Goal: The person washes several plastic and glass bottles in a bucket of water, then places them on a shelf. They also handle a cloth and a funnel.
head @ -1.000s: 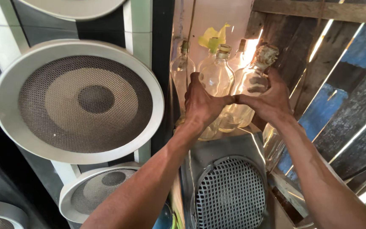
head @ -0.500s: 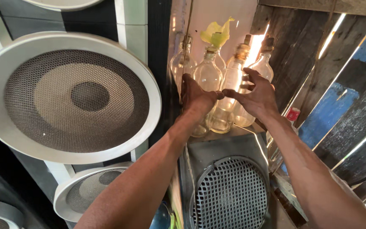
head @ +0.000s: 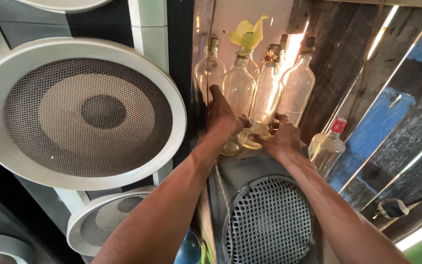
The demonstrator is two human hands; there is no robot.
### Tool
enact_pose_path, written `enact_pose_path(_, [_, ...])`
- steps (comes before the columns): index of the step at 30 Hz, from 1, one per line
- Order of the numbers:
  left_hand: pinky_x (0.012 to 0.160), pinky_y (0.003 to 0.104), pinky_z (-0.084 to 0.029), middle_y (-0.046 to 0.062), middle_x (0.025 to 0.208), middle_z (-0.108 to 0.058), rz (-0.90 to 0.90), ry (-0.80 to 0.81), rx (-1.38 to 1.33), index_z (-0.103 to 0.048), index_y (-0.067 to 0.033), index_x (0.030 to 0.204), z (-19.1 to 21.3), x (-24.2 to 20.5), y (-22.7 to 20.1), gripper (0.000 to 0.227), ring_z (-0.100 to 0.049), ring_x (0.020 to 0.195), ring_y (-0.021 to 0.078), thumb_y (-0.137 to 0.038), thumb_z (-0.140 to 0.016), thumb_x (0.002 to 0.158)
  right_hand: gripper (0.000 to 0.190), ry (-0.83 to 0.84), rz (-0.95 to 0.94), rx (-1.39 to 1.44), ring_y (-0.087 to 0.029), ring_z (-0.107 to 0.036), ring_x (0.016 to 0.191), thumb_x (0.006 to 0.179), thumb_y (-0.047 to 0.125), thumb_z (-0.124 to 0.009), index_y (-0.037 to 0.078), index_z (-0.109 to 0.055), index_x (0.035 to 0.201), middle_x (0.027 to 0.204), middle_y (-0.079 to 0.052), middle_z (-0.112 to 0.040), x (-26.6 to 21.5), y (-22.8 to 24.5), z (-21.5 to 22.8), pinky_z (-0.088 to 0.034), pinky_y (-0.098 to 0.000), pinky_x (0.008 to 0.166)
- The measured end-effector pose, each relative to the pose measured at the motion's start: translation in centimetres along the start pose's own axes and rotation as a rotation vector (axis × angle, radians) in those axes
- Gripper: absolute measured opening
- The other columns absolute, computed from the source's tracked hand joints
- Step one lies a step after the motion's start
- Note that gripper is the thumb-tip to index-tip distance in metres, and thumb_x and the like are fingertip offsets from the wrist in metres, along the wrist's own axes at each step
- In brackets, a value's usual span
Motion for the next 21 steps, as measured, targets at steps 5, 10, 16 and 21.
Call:
enact_pose_path(5, [0.106,0.044,-0.049,0.027,0.139,-0.051,-0.039,-0.079,-0.047,-0.020,-0.0103,0.143,-0.7,0.3,0.4,0.111,-0.054,0.131,0.0400,-0.014,-0.097,0.063,0.090,-0.010,0.044,-0.048,-0.023,-0.074,0.104,0.063,0.034,-0.097,-0.004,-0.056,0.134,0.116,-0.015,-0.075,0.8,-0.4,-0.5,-0.059,-0.0337,0.091])
enact_pose_path(10, [0.111,0.043,-0.042,0.027,0.147,-0.042,-0.103,-0.161,-0.070,-0.009,-0.0100,0.151,-2.2,0.5,1.8,0.123,-0.044,0.138,0.0409,-0.015,-0.096,0.065,0.094,-0.059,0.020,-0.111,-0.028,-0.072,0.108,0.065,0.039,-0.096,-0.005,-0.054,0.137,0.119,-0.019,-0.073,0.0,-0.4,-0.4,-0.057,-0.0362,0.095])
enact_pose_path(16, [0.121,0.041,-0.028,0.032,0.161,-0.021,-0.245,-0.181,-0.101,0.004,0.0018,0.158,-4.1,-1.9,3.7,0.126,-0.026,0.150,0.0427,-0.010,-0.088,0.073,0.090,-0.131,0.032,-0.050,-0.032,-0.067,0.116,0.077,0.043,-0.087,-0.005,-0.050,0.143,0.125,-0.022,-0.069,-2.3,-0.9,0.8,-0.052,-0.0389,0.101])
enact_pose_path(21, [0.123,0.043,-0.024,0.033,0.162,-0.017,-0.261,-0.246,-0.170,-0.001,0.0085,0.156,-3.7,-6.1,3.1,0.110,-0.020,0.151,0.0447,-0.004,-0.077,0.077,0.081,-0.155,0.040,0.070,-0.030,-0.066,0.118,0.083,0.040,-0.081,-0.005,-0.050,0.142,0.128,-0.020,-0.068,-4.6,-2.2,1.2,-0.055,-0.0399,0.097])
Point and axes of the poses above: each hand's wrist, its own x-axis towards the middle knuckle, its own z-axis out of the back of the hand, y = z × x, the point moved 4 cm from there along x, towards the middle knuckle
